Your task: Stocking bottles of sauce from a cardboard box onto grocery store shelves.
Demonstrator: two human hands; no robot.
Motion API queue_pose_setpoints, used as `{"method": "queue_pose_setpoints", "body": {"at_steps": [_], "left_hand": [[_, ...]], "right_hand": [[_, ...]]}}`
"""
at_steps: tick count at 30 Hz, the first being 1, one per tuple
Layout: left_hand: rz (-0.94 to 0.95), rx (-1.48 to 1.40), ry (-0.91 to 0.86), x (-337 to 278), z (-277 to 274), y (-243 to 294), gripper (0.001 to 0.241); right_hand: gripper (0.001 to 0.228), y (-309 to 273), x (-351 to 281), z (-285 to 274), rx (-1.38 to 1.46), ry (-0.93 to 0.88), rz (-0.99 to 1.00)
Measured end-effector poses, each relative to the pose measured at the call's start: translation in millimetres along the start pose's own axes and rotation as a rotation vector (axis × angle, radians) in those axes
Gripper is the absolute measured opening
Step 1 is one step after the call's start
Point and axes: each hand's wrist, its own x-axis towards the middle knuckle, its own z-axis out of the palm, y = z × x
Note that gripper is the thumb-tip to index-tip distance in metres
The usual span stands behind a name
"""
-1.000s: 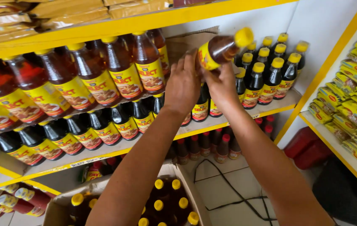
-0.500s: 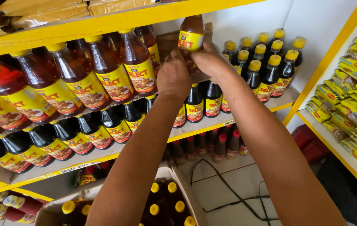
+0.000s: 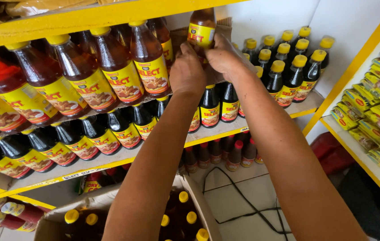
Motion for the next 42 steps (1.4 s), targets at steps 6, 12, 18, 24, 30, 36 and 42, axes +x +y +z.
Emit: {"method": "queue_pose_setpoints", "body": {"at_steps": [6, 12, 18, 24, 30, 36, 42], "left_hand": [[0.061, -0.051, 0.043, 3.5, 14.0, -11.5, 0.062], [0.161, -0.092, 0.126, -15.8, -12.7, 15.9, 0.076], [0.017, -0.304, 0.018, -57.2, -29.2, 22.2, 0.058], [0.071, -0.281, 0.113, -69.5, -19.2, 18.2, 0.068], [0.06, -0.357, 0.016, -86.5, -44.1, 25.7, 0.066], [0.245, -0.306, 0.146, -84.5, -32.1, 3.2, 0.063], [0.062, -0.254, 0.061, -61.6, -26.1, -2.9, 0.055]], "right_hand": [[0.041, 55.5, 35.4, 11.6, -0.15, 0.253, -0.344], [0.055, 6.5, -19.7, -1.4, 0.241, 0.206, -0.111], [0.055, -15.1, -73.3, -24.9, -0.409, 0.191, -0.254], [0.05, -20.2, -92.1, -20.4, -0.402, 0.184, -0.256], [0.052, -15.4, -113.8, -23.1, -0.352, 0.184, -0.435], [0.054, -6.9, -114.9, -9.6, -0.245, 0.163, -0.384], [0.055, -0.5, -83.7, -4.4, -0.309, 0.145, -0.357]]}}
